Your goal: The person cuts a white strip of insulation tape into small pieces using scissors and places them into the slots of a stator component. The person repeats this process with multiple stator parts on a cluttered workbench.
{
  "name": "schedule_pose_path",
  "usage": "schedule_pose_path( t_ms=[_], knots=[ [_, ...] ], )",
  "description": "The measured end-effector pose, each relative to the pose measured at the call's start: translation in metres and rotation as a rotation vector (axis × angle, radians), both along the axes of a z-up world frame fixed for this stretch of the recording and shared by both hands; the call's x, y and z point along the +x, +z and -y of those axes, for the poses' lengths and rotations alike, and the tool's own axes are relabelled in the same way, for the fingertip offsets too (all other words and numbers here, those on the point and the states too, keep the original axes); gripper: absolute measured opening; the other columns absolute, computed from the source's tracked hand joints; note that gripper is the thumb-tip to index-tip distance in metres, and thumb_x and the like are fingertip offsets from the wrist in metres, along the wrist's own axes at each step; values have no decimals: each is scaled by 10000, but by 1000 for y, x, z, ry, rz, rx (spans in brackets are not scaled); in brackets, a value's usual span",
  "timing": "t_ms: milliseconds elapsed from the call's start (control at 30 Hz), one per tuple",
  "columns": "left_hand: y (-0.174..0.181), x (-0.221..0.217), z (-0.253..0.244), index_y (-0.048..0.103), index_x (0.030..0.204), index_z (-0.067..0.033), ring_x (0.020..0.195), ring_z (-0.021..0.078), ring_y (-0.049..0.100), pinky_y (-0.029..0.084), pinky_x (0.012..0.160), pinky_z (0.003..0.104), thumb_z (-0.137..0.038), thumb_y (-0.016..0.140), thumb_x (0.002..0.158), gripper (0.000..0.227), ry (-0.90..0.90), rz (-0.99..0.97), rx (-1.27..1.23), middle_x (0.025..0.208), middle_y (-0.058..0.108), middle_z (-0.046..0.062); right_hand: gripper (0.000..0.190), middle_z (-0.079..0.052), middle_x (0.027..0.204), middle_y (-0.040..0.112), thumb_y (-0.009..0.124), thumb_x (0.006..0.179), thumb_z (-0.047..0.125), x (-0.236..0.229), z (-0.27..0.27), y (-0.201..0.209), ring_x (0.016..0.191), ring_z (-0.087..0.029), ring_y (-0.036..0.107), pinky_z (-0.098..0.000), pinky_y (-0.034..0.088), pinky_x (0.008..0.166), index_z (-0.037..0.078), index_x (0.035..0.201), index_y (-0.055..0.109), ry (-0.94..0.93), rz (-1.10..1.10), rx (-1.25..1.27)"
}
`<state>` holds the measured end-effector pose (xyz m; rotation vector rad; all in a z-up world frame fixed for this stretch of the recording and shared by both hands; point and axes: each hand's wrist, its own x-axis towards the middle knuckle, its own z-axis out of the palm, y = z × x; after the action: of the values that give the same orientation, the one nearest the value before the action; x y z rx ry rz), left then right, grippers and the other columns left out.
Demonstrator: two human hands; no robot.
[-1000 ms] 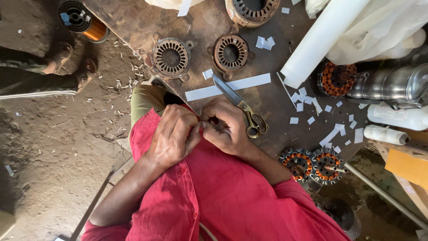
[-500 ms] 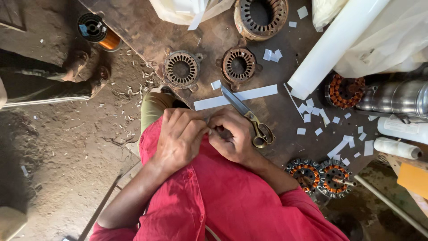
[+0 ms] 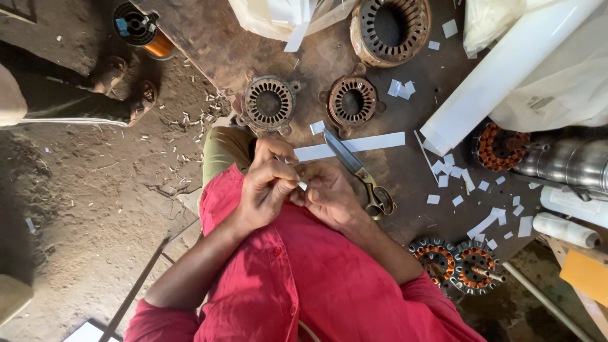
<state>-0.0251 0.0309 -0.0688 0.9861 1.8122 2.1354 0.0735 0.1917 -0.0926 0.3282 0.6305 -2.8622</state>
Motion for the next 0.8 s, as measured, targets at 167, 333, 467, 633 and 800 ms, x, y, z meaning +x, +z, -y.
schedule_pose_path(
  t_ms=[167,333,467,633,800],
  knots=[
    [-26,-12,-1,660,1049,-107,1176,239,527,420,1055,379,-176,691,1034,77,-62,99,-41,1167,581,87,173,-175,1191,673,795,964,-2,-1,-15,-21,951,-214,693,-298,551,775,-54,1112,724,-132,-61,88],
    [-47,-32,-4,667,1127,-96,1204,232,570,431,1059,427,-270,695,1019,206,-91,103,-212,1189,609,75,164,-146,1182,672,791,907,-1,0,-30,-31,905,-224,716,-297,562,679,-54,1045,720,-209,29,467],
    [-57,-50,-10,637,1282,-105,1193,287,568,361,1035,518,-323,775,923,442,203,-466,-865,1200,636,84,115,-137,1156,693,748,938,-41,-11,-40,-32,884,-223,729,-317,580,705,-26,1045,709,-303,54,578],
    [-69,-60,-21,510,1474,-70,1150,258,592,327,1122,546,-302,754,935,635,197,-649,-1015,1140,620,83,168,-117,1069,706,701,958,-71,-21,-48,-29,926,-205,722,-345,604,836,0,1109,680,-338,97,664],
    [-59,-70,-22,498,1472,-89,1126,254,633,326,1139,526,-203,704,1003,525,160,-569,-881,1116,629,78,136,-117,1079,695,679,971,-87,-29,-51,-24,928,-218,717,-352,600,847,-39,1098,690,-369,112,768]
  ],
)
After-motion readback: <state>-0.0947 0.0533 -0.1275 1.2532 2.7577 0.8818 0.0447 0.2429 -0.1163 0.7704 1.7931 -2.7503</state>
